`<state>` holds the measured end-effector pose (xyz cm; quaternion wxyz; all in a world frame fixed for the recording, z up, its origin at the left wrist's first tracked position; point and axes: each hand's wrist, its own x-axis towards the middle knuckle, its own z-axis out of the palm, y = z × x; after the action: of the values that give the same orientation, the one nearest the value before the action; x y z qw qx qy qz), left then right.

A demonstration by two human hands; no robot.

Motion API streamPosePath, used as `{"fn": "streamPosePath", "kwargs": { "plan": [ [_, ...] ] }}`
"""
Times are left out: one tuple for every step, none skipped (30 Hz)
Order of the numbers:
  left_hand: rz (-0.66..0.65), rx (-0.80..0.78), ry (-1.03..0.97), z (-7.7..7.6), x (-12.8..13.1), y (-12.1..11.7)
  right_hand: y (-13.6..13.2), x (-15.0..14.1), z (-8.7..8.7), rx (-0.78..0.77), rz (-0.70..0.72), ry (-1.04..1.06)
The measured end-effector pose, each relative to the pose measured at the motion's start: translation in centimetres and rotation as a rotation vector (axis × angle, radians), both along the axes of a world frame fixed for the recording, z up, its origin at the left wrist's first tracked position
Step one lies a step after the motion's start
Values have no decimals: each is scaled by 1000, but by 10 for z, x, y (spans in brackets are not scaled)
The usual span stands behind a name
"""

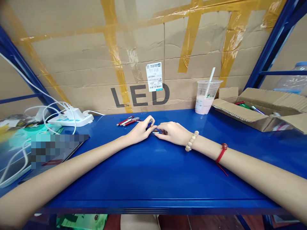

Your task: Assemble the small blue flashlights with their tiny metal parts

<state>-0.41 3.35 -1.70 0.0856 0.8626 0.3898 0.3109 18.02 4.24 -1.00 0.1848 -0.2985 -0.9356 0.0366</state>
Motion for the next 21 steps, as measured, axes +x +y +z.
{"fn": "streamPosePath", "kwargs": {
  "plan": [
    [3, -1, 9, 0, 0, 0, -1, -1, 0, -18, -18, -6],
    [7, -2, 17, -1, 0, 1, -1, -2, 1, -34, -37, -14],
    [11, -3, 25, -1, 0, 1, -2, -3, 1, -46, -50, -22],
    [14, -2, 31, -1, -1, 2, -2, -3, 1, -52, -57, -28],
    [14, -1, 36, -1, -1, 2, -2, -3, 1, -56, -56, -30],
    [12, -1, 38, -1, -1, 2, -2, -3, 1, -55, -49, -30],
    [8, 0, 38, -2, -1, 2, -2, -3, 1, -49, -38, -29],
    [4, 1, 36, -2, -1, 2, -2, -3, 1, -37, -23, -30],
    [-1, 4, 35, -2, -1, 2, -2, -3, 1, -19, -9, -35],
    [-4, 7, 35, -1, -1, 2, -2, -3, 1, 3, 1, -46],
    [-5, 8, 38, -1, -1, 1, -2, -4, 1, 25, 7, -62],
    [-4, 9, 42, 0, -1, 1, -3, -4, 2, 41, 8, -79],
    [-5, 8, 47, 0, -1, 0, -3, -5, 3, 51, 6, -95],
    [-6, 4, 50, 1, -1, 0, -4, -5, 3, 56, 4, -105],
    [-6, -2, 49, 2, -1, -1, -5, -6, 4, 60, 2, -110],
    [-7, -10, 46, 3, -1, -2, -5, -7, 4, 66, 1, -110],
    [-6, -17, 41, 3, -1, -3, -6, -8, 4, 78, 0, -109],
    [-6, -21, 37, 4, -1, -3, -6, -8, 4, 95, -3, -109],
    [-5, -22, 34, 4, -1, -3, -7, -9, 4, 113, -6, -109],
    [-4, -17, 32, 4, -1, -3, -7, -9, 4, 128, -8, -106],
    [-6, -9, 29, 3, -1, -3, -7, -9, 3, 138, -6, -96]
  ]
}}
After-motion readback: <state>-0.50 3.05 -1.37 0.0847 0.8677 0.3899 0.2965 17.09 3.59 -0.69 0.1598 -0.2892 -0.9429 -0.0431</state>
